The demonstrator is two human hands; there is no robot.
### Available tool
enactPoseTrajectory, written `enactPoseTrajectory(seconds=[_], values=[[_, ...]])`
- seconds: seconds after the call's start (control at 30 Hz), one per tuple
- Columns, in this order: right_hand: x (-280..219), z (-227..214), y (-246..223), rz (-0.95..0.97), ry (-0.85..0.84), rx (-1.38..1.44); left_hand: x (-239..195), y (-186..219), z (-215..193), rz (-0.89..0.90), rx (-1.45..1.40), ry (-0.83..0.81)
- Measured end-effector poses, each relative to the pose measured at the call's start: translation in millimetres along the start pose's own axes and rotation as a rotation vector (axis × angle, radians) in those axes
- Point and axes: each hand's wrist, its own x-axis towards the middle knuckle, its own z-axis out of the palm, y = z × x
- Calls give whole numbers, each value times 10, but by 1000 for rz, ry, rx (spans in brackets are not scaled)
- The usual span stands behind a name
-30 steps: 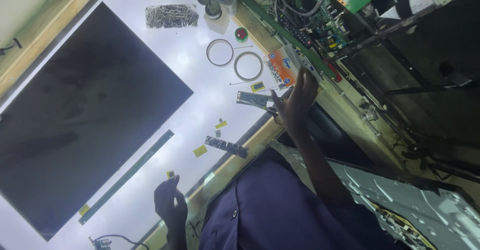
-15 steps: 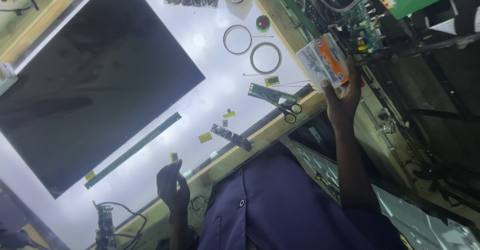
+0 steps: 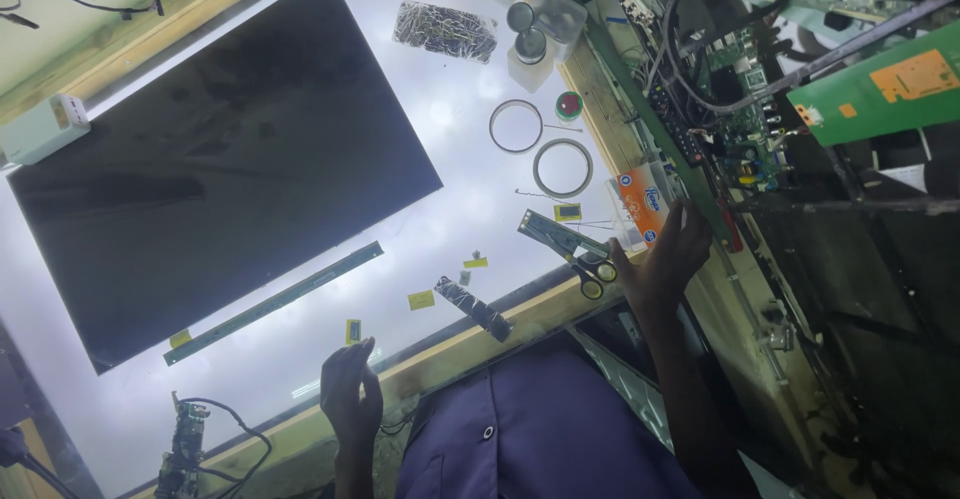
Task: The person cleans small electronic components and a circuit board using a cotton swab. They wipe the surfaces of the items and place them on a lighted workbench. The person also briefly stands and walks to retrieve a cotton swab from a container.
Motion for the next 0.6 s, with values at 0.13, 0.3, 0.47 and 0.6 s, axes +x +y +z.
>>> enactPoseTrajectory(seconds=[0.13,0.3,0.47,0.6], values=[[357,-54,-298,-97,44,57,16,15,30,-18,2,37],[1069,78,-628,-168,-6,247,149,95,39,-18,24,69],[1892,478,-884,-519,-62,330,241,99,75,-60,46,77],[2243,943,-1064,-513,-97,85,351,113,88,-101,90,104]])
